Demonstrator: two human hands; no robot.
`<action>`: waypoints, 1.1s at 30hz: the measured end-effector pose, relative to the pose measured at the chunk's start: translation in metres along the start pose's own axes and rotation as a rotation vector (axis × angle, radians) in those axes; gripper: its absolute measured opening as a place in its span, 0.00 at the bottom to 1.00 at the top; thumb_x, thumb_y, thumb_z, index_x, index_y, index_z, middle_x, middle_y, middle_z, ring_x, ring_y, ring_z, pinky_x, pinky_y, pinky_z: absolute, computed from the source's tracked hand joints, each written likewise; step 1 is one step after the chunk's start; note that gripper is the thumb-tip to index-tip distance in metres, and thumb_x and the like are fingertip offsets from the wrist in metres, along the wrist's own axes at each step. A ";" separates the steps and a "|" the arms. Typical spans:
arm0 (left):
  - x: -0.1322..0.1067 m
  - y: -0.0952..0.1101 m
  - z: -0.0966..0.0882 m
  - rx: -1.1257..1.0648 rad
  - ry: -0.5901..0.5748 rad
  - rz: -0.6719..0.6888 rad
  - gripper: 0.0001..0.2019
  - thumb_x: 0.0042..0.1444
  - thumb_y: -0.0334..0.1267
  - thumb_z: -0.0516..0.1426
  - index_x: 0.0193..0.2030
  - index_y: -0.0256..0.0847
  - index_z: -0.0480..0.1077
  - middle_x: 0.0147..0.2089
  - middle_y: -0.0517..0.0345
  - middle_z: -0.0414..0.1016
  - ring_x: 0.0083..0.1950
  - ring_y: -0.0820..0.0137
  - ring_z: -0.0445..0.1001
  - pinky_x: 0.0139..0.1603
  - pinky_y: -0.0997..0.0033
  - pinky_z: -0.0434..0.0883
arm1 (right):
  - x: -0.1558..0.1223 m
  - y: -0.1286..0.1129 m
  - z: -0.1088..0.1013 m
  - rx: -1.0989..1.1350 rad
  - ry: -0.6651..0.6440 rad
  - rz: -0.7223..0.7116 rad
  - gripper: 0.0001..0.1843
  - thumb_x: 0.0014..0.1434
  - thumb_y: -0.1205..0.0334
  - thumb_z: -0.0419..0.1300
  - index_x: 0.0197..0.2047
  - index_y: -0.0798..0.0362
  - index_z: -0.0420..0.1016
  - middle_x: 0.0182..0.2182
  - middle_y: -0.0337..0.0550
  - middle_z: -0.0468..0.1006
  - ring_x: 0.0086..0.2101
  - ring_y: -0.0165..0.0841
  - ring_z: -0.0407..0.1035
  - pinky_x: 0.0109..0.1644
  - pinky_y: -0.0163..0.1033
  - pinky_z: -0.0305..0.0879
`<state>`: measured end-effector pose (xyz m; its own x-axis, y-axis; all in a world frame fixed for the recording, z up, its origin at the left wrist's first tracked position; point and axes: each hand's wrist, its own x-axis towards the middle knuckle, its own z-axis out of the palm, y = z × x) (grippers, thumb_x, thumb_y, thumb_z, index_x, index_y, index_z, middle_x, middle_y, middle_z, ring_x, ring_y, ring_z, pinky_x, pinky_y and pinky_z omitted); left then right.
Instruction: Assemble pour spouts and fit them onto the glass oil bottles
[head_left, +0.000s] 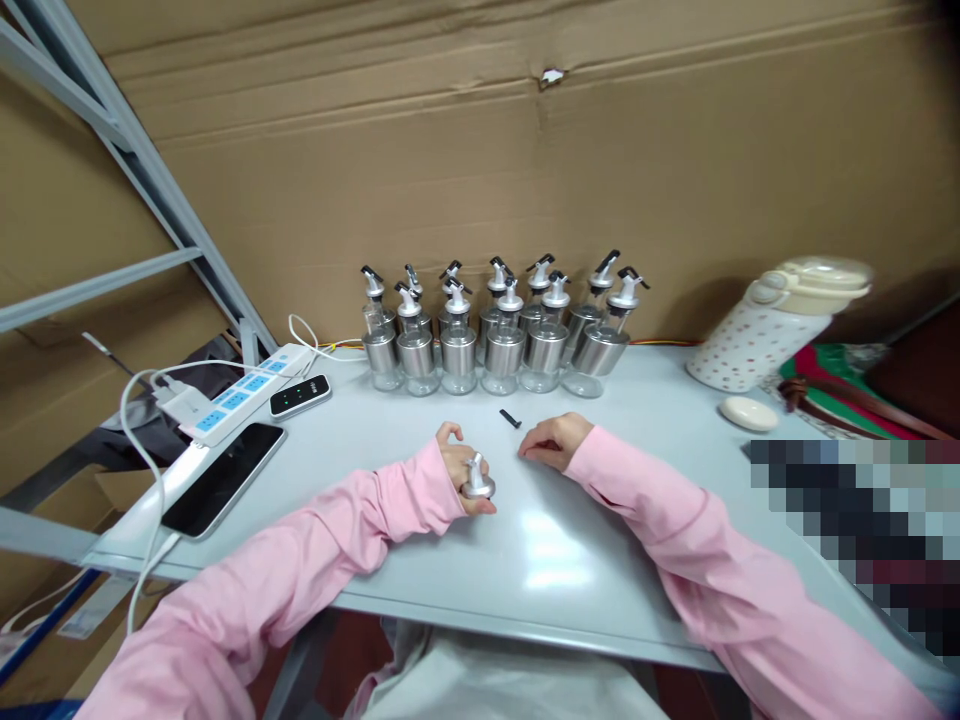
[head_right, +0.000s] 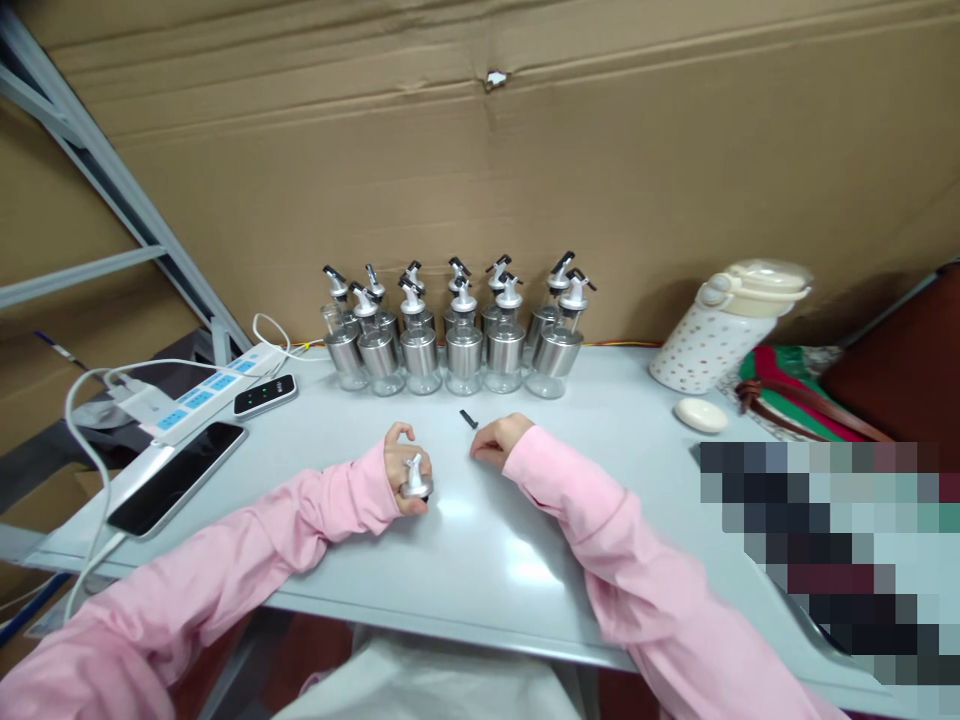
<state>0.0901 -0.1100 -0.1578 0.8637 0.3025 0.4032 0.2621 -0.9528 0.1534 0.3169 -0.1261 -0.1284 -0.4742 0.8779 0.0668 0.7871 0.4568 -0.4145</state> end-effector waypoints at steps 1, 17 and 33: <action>0.000 0.000 0.000 0.001 -0.010 0.003 0.26 0.55 0.60 0.40 0.22 0.39 0.60 0.20 0.67 0.66 0.23 0.78 0.61 0.46 0.62 0.51 | 0.000 0.000 0.000 0.000 -0.001 0.003 0.10 0.48 0.67 0.57 0.29 0.49 0.79 0.24 0.37 0.78 0.24 0.29 0.70 0.32 0.32 0.65; 0.004 -0.003 0.010 0.003 0.068 0.034 0.38 0.52 0.65 0.24 0.16 0.38 0.58 0.15 0.65 0.61 0.19 0.79 0.55 0.42 0.62 0.49 | 0.003 -0.002 0.004 0.030 0.029 0.023 0.10 0.46 0.71 0.56 0.28 0.51 0.79 0.26 0.39 0.76 0.25 0.28 0.69 0.33 0.32 0.65; 0.004 -0.010 0.004 0.107 0.405 -0.200 0.38 0.50 0.68 0.27 0.33 0.41 0.65 0.28 0.57 0.73 0.29 0.70 0.67 0.42 0.59 0.51 | 0.002 -0.056 0.005 0.533 0.106 -0.116 0.15 0.56 0.54 0.52 0.33 0.56 0.74 0.27 0.43 0.74 0.24 0.27 0.67 0.29 0.32 0.62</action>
<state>0.0927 -0.0998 -0.1615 0.5594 0.4459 0.6988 0.4676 -0.8658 0.1782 0.2701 -0.1507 -0.1098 -0.4820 0.8483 0.2192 0.4101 0.4396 -0.7991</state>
